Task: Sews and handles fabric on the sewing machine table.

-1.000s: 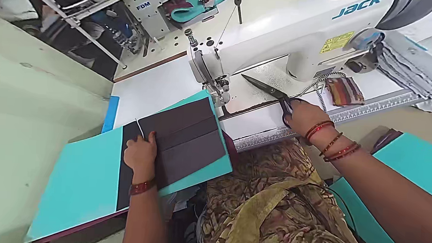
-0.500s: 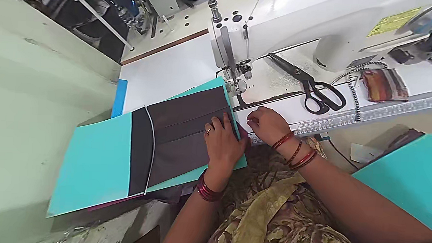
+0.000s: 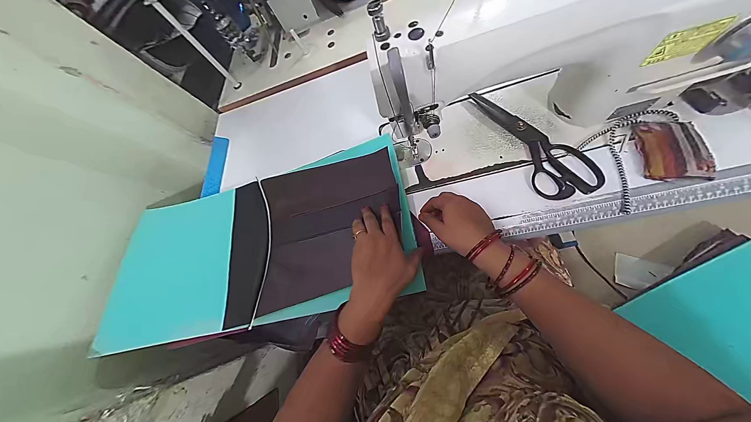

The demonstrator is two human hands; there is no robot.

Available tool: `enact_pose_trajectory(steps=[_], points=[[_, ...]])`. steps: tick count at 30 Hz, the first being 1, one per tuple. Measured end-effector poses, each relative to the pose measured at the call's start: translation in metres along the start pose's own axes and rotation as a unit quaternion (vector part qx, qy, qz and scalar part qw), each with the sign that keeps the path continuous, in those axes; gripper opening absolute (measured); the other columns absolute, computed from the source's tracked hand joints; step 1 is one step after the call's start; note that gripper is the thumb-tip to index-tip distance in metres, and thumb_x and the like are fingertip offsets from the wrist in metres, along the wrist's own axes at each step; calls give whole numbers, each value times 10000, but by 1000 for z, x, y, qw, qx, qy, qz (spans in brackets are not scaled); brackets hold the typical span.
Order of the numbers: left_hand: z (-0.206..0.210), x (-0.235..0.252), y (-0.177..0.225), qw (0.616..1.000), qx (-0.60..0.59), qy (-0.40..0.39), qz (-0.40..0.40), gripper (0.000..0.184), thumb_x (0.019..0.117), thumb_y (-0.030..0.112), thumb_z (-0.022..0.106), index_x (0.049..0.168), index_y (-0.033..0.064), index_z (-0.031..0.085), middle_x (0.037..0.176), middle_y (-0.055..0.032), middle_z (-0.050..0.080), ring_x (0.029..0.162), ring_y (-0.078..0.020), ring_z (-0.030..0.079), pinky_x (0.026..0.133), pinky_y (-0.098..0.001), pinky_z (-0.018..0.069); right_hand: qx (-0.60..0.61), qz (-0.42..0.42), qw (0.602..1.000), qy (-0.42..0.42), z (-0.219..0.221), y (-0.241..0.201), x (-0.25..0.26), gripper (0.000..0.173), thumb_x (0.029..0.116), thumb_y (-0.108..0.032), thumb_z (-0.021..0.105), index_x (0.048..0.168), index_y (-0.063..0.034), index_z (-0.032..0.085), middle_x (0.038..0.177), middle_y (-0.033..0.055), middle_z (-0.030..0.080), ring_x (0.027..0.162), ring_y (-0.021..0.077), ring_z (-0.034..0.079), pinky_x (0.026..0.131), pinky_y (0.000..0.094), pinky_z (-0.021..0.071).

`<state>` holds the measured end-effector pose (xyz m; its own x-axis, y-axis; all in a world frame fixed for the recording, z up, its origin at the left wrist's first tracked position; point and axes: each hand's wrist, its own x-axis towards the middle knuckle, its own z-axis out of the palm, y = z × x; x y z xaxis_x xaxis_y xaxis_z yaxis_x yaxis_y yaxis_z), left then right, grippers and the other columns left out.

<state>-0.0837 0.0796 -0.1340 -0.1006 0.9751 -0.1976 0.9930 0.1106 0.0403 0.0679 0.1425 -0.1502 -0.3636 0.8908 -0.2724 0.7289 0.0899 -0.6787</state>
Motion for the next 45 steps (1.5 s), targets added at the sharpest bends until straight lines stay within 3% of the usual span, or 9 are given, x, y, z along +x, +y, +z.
enact_pose_trajectory(steps=[3, 11, 14, 18, 21, 27, 34, 37, 45], points=[[0, 1, 17, 998, 29, -49, -37, 826, 966, 416, 563, 1587, -45, 273, 1618, -363, 228, 1480, -519, 304, 1169, -545, 331, 16, 7, 1000, 4, -2, 4, -2, 264, 1041, -288, 587, 1104, -88, 747, 1081, 121, 697, 1011, 281, 673, 881, 514, 519], [-23, -8, -7, 994, -105, 18, -8, 394, 1059, 117, 408, 1349, -31, 631, 1390, -228, 624, 1288, -390, 606, 1061, -560, 455, -12, -23, 999, -22, 3, -4, -11, 328, 1065, -298, 525, 1194, -68, 721, 1167, 137, 683, 1146, 308, 620, 973, 535, 429], [-19, -15, -35, 971, -206, 117, 41, 425, 1013, 102, 378, 1265, -75, 671, 1186, -272, 708, 1112, -430, 684, 959, -611, 489, -11, -64, 998, -12, 13, -10, -11, 387, 1036, -347, 588, 1259, -43, 678, 1202, 168, 672, 1169, 344, 610, 975, 553, 436], [-14, -26, -60, 937, -280, 196, 70, 457, 960, 133, 362, 1171, -60, 718, 1006, -198, 753, 902, -228, 722, 826, -402, 545, -91, -120, 988, 17, 28, -33, -1, 523, 951, -240, 677, 1399, 0, 553, 1353, 215, 581, 1246, 398, 565, 926, 577, 473], [-19, -37, -64, 928, -305, 205, 69, 450, 947, 107, 369, 1179, -56, 718, 1015, -176, 756, 881, -126, 704, 816, -297, 530, -142, -136, 980, 29, 34, -53, 21, 457, 945, -70, 621, 1367, 90, 551, 1351, 244, 569, 1223, 403, 570, 925, 550, 476], [-22, -51, -75, 895, -371, 234, 80, 432, 927, 74, 380, 1146, -78, 719, 1023, -135, 763, 891, -11, 688, 838, -188, 521, -75, -44, 996, 18, 14, -65, 52, 337, 1050, -182, 491, 1238, 52, 643, 1235, 250, 651, 1136, 414, 651, 905, 574, 523], [-18, -52, -80, 880, -399, 237, 97, 436, 913, 73, 380, 1132, -60, 733, 1049, -106, 770, 915, 23, 687, 853, -157, 519, -183, -246, 951, 38, 45, -41, 35, 495, 963, -197, 611, 1403, 24, 565, 1433, 291, 530, 1296, 485, 522, 928, 649, 441], [-18, -52, -80, 884, -391, 239, 95, 446, 906, 74, 378, 1142, -53, 734, 1032, -110, 770, 902, 3, 693, 840, -174, 523, -170, -187, 968, 12, 39, -54, 38, 380, 1040, -38, 425, 1369, 108, 547, 1411, 287, 558, 1270, 452, 566, 982, 582, 459], [-11, -59, -78, 892, -371, 240, 99, 442, 913, 64, 378, 1145, -61, 734, 1134, -148, 761, 1017, -78, 721, 920, -238, 533, 137, 40, 989, 37, 3, -28, 50, 339, 1080, -135, 400, 1271, 80, 580, 1174, 262, 653, 1086, 337, 656, 971, 479, 489]])
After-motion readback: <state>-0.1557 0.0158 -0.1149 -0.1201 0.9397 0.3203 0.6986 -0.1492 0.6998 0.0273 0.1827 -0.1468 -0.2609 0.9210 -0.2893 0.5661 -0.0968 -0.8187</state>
